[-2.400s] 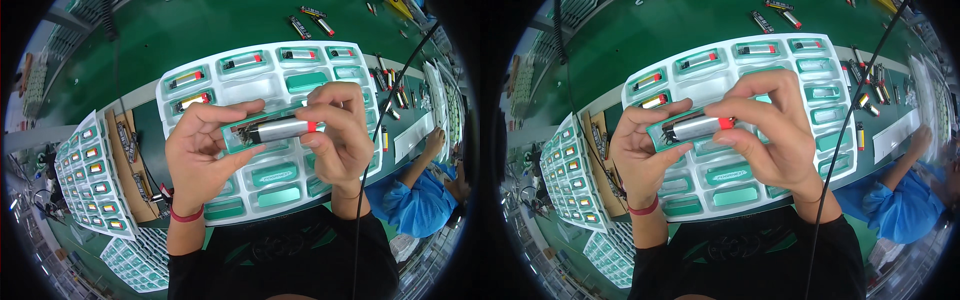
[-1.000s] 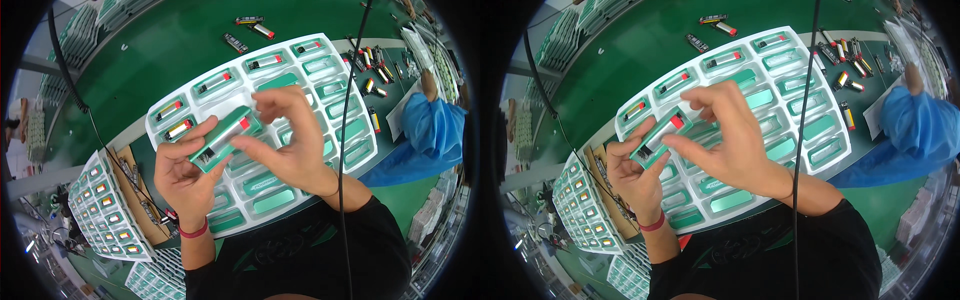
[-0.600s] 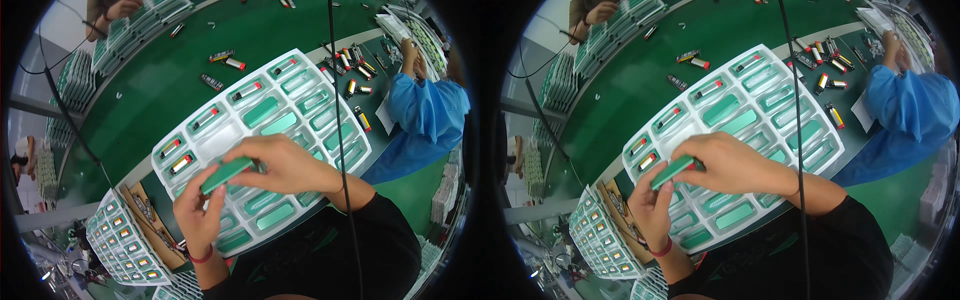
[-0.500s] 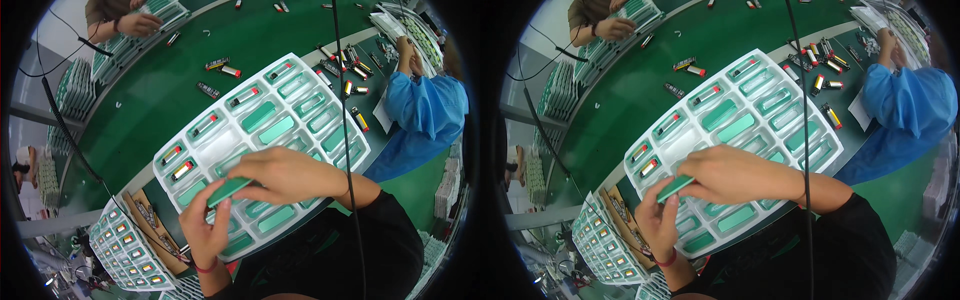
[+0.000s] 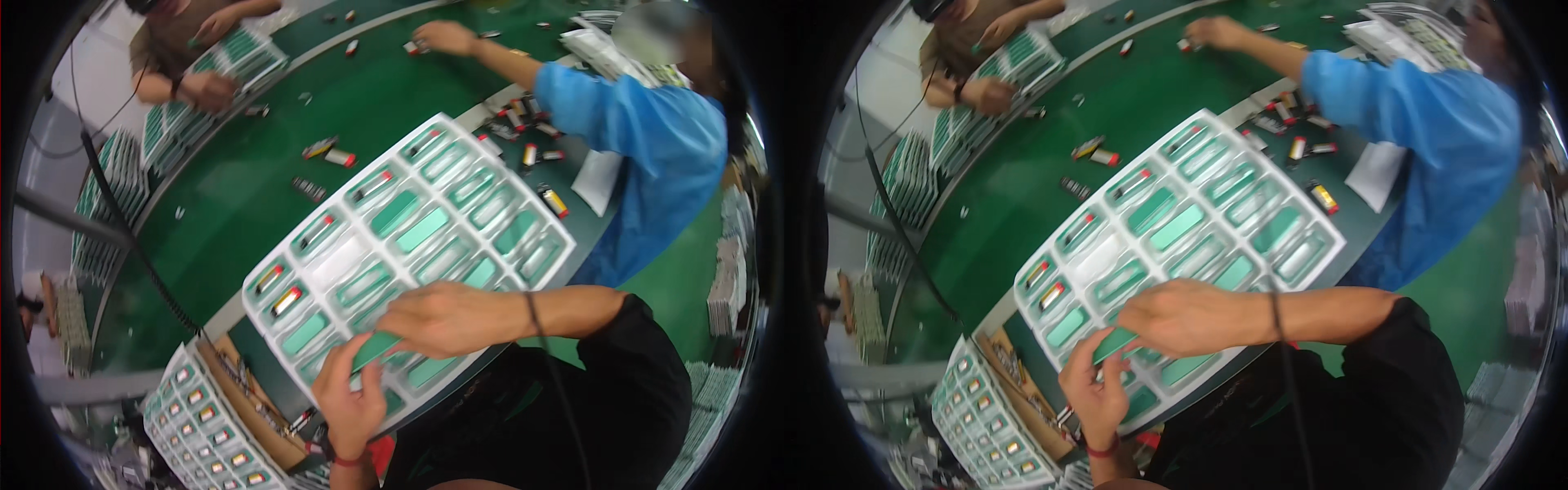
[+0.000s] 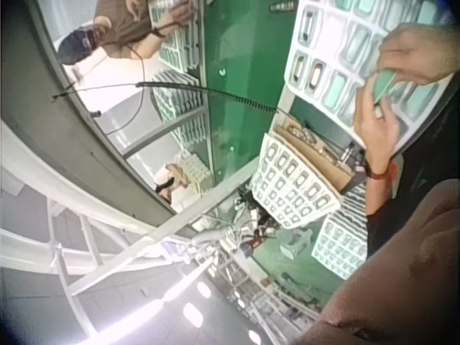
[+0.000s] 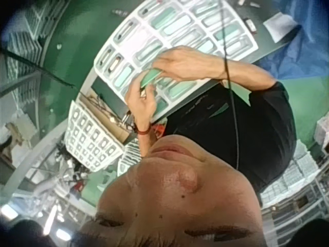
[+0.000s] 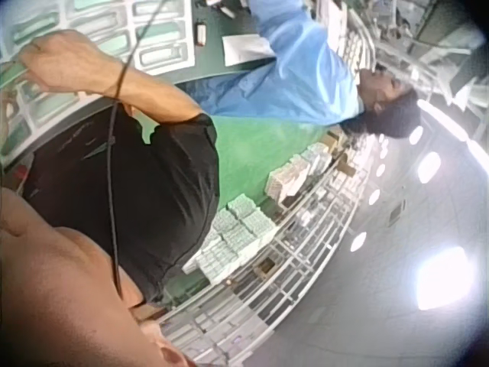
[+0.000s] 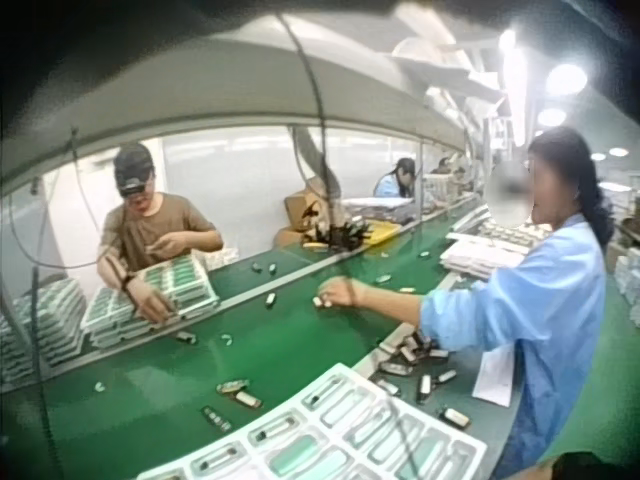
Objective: Manually assembling electronic components into green plastic housings and placing them into sorting trays.
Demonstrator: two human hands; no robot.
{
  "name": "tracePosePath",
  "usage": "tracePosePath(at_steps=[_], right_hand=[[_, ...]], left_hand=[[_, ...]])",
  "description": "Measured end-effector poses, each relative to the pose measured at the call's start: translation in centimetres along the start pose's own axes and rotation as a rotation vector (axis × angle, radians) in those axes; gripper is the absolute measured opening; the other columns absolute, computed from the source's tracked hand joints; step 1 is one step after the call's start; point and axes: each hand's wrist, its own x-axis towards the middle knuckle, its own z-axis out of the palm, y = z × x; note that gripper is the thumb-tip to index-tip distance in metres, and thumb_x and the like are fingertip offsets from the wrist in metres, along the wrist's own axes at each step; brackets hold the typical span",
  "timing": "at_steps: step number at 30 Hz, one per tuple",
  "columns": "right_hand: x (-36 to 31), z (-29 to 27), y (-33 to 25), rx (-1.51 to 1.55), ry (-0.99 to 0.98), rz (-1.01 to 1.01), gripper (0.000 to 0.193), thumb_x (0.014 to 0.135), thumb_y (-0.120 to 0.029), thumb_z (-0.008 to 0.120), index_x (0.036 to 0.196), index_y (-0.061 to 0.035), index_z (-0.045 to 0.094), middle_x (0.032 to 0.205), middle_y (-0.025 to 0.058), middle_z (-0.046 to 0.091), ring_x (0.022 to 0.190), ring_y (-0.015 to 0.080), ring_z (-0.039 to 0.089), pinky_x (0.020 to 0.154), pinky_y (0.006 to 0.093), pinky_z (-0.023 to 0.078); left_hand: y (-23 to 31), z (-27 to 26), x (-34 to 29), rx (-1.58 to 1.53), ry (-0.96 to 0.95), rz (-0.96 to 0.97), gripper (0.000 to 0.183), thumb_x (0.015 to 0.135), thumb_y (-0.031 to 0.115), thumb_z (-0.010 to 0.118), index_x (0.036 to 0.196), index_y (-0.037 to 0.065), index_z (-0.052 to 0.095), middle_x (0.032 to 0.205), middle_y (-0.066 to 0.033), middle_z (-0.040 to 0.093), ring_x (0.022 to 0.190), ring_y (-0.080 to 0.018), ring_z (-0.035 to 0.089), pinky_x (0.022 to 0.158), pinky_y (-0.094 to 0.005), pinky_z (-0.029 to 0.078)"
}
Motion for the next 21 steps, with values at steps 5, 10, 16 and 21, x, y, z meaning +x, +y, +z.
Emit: tracePosePath(at_steps=[5,10,16,21], right_hand=[[0.2,-0.5,0.3,-0.02,-0.22,-0.066,0.028,0.089,-0.026,0.064,0.091,-0.0001,0.054,0.079,0.0133,0.056,0.072,0.0319,0.062,0.06,0.0404,0.05],[-1.2,-0.9,-0.9,-0.009,-0.122,-0.092,0.032,0.091,-0.028,0.061,0.084,0.0012,0.052,0.076,0.0143,0.056,0.07,0.0343,0.061,0.061,0.0434,0.05],[-0.6,0.3,0.9,-0.045,-0.014,-0.139,0.028,0.088,-0.026,0.063,0.084,0.0002,0.056,0.077,0.0155,0.06,0.073,0.0356,0.063,0.063,0.0443,0.051],[0.1,-0.3,0.3,0.254,-0.039,-0.027,0.025,0.087,-0.013,0.067,0.107,-0.0007,0.057,0.084,0.0149,0.06,0.074,0.0339,0.062,0.063,0.0411,0.05]], left_hand=[[0.4,-1.6,-1.2,0.043,-0.104,-0.028,0.026,0.084,-0.004,0.062,0.11,-0.004,0.064,0.087,-0.0145,0.065,0.067,-0.0215,0.063,0.059,-0.0293,0.05],[2.9,-2.8,-0.5,0.161,-0.342,-0.021,0.032,0.097,0.015,0.056,0.127,0.009,0.06,0.104,-0.0184,0.071,0.096,-0.0307,0.069,0.083,-0.0435,0.055],[0.8,0.0,-0.2,0.128,-0.049,0.106,0.025,0.085,-0.005,0.059,0.109,-0.005,0.064,0.077,-0.0117,0.064,0.06,-0.0194,0.06,0.055,-0.0281,0.05],[2.8,-1.7,0.7,0.149,-0.106,0.119,0.027,0.084,-0.004,0.061,0.11,-0.003,0.066,0.08,-0.0109,0.064,0.064,-0.0168,0.059,0.057,-0.0272,0.048]])
